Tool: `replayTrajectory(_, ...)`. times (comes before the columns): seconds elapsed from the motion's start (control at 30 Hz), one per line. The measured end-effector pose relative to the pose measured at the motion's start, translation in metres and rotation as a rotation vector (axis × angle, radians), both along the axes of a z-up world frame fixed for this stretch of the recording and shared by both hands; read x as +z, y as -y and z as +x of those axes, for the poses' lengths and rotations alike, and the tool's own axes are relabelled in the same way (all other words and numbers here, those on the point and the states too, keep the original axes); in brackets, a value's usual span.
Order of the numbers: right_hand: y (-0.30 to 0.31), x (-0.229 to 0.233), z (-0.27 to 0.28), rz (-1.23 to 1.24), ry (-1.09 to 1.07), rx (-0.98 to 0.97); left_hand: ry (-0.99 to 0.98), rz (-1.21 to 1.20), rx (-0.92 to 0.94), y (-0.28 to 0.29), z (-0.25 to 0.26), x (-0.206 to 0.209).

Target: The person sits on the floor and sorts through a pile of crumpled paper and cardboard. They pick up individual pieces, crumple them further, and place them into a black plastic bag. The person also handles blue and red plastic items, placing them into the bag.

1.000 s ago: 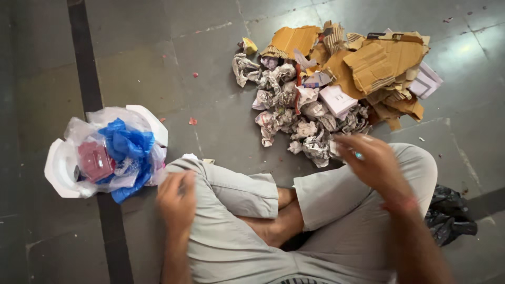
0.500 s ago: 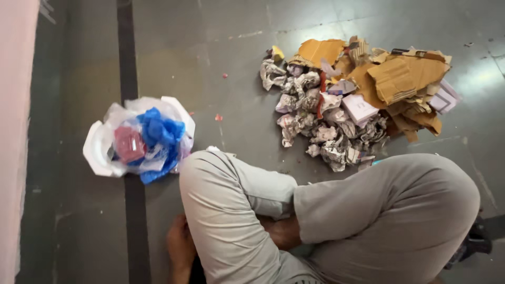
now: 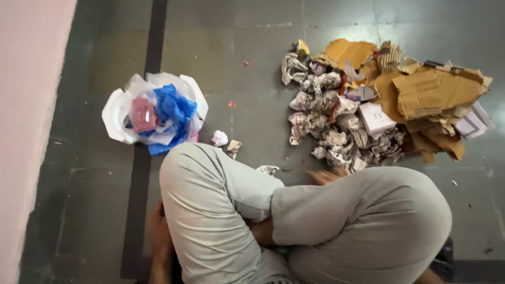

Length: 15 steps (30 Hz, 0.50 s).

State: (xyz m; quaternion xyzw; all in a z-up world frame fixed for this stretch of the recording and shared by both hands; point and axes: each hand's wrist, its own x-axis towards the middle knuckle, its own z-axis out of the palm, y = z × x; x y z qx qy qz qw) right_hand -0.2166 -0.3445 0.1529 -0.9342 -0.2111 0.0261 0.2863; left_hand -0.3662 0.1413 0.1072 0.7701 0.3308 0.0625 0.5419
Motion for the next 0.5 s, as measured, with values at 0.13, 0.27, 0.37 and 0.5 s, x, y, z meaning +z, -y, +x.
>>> replayTrajectory(0.13, -0.020, -0.016, 0.005, -0.097, 0.011, 0.204, -0.012, 0.026, -0.066, -0.008, -0.020, -0.038)
replayTrajectory(0.27, -0.032, -0.032, 0.013, -0.143, 0.035, 0.332, -0.073, -0.018, 0.009, -0.002, -0.019, -0.015)
replayTrajectory(0.37, -0.042, -0.050, 0.011, -0.170, 0.031, 0.390, 0.223, 0.218, -0.288, 0.003, 0.001, 0.011)
replayTrajectory(0.5, -0.047, -0.074, 0.008, -0.195, 0.044, 0.430, 0.389, 0.644, -0.672, 0.028, 0.081, 0.026)
